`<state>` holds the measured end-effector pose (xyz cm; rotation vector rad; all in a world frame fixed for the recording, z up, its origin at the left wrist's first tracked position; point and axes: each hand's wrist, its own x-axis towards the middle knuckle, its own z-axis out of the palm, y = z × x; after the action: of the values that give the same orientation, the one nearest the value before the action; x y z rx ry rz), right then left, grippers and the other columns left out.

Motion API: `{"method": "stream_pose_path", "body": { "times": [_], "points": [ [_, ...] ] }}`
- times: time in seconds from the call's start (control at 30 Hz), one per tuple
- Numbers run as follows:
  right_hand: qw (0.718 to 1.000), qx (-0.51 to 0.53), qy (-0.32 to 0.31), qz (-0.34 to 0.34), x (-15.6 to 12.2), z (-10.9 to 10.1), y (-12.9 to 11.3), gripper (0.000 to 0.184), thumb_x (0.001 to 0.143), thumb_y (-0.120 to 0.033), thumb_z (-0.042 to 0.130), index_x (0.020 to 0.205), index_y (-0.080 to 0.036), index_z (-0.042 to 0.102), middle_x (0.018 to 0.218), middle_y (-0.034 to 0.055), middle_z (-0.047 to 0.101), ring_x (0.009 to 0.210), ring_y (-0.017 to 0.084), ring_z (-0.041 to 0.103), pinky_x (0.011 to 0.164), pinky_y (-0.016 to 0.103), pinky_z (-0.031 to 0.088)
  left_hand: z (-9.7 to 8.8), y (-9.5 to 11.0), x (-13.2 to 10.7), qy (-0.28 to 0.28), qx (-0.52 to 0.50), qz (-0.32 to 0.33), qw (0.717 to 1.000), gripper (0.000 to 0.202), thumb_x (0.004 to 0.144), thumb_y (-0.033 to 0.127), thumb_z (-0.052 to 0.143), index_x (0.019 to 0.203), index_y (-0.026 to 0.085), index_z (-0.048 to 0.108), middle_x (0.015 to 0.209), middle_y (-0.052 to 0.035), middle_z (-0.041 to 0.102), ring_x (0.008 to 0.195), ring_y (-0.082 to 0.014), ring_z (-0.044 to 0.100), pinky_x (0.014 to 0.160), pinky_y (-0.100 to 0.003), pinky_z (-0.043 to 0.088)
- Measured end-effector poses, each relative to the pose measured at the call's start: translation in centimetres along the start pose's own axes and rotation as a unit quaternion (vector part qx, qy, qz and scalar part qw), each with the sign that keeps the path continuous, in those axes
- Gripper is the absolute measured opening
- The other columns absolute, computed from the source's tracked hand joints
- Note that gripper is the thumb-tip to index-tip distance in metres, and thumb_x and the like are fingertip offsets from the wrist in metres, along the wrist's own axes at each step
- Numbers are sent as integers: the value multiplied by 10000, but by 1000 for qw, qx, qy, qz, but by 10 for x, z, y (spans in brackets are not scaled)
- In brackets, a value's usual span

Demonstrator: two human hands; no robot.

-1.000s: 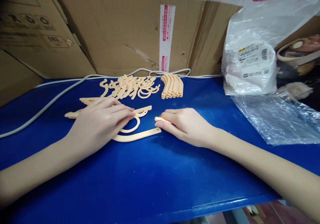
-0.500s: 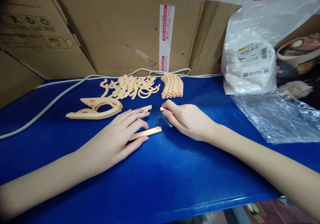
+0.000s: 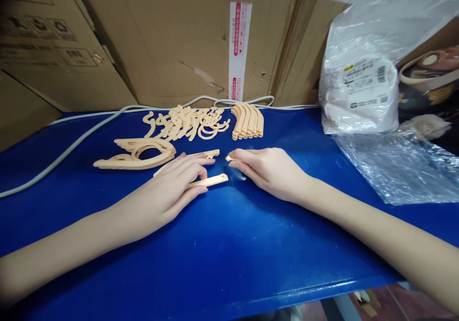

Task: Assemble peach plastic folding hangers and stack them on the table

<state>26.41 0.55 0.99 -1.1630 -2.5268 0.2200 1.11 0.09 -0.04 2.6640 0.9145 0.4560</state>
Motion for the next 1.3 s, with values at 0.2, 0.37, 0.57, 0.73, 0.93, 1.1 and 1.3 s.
{"method": "stream_pose_path", "body": {
  "times": [0.2, 0.37, 0.57, 0.73, 0.93, 1.1, 1.3],
  "points": [
    [998, 7, -52, 41, 1, -4, -9, 380, 1038, -416, 312, 1106, -194, 614, 656, -6, 616, 528, 144, 581, 546, 251, 366, 0, 1, -1, 28, -49, -22, 998, 122, 1036, 255, 356, 978, 213, 455, 1205, -86, 609, 1300, -240, 499, 1145, -582, 300],
    [992, 66, -83, 66, 1, -5, -16, 411, 1047, -446, 261, 1067, -179, 573, 627, -29, 527, 510, 130, 505, 543, 252, 319, 1, 2, -2, 34, -58, -28, 997, 101, 1042, 277, 355, 999, 230, 433, 1410, -82, 529, 1409, -216, 400, 1174, -551, 284],
    [989, 89, -97, 66, 1, -4, -19, 382, 1025, -477, 357, 1061, -177, 590, 693, -7, 598, 575, 141, 559, 566, 255, 324, 2, 5, -2, 32, -49, -30, 998, 157, 1046, 287, 332, 1076, 217, 470, 1456, -91, 508, 1427, -225, 389, 1182, -547, 287],
    [991, 80, -78, 79, 0, -2, -20, 357, 1022, -450, 382, 1074, -173, 601, 704, 1, 614, 556, 141, 549, 551, 258, 317, 3, 7, -3, 60, -41, -43, 996, 213, 1043, 295, 344, 1169, 188, 479, 1404, -116, 554, 1408, -240, 422, 1153, -523, 357],
    [992, 101, -64, 35, 1, -2, -20, 343, 1034, -425, 386, 1005, -165, 608, 648, -27, 561, 517, 108, 507, 524, 234, 316, 3, 5, -5, 52, -19, -25, 998, 215, 1051, 302, 325, 1085, 188, 504, 1503, -132, 461, 1446, -233, 364, 1169, -522, 345],
    [996, 78, -38, 2, -1, 0, -19, 312, 1039, -384, 394, 1057, -166, 616, 676, -12, 622, 544, 117, 575, 538, 226, 368, 4, 3, -5, 45, 21, 10, 999, 274, 1057, 275, 305, 1050, 176, 560, 1537, -120, 422, 1463, -216, 330, 1195, -508, 310],
    [999, -33, 0, -36, -6, 3, -20, 318, 1049, -338, 358, 1092, -168, 623, 845, 55, 747, 665, 163, 706, 573, 235, 442, 5, 3, -6, 37, 31, 10, 999, 274, 1053, 258, 305, 1061, 167, 563, 1530, -124, 430, 1449, -239, 355, 1191, -547, 303]
  ]
}}
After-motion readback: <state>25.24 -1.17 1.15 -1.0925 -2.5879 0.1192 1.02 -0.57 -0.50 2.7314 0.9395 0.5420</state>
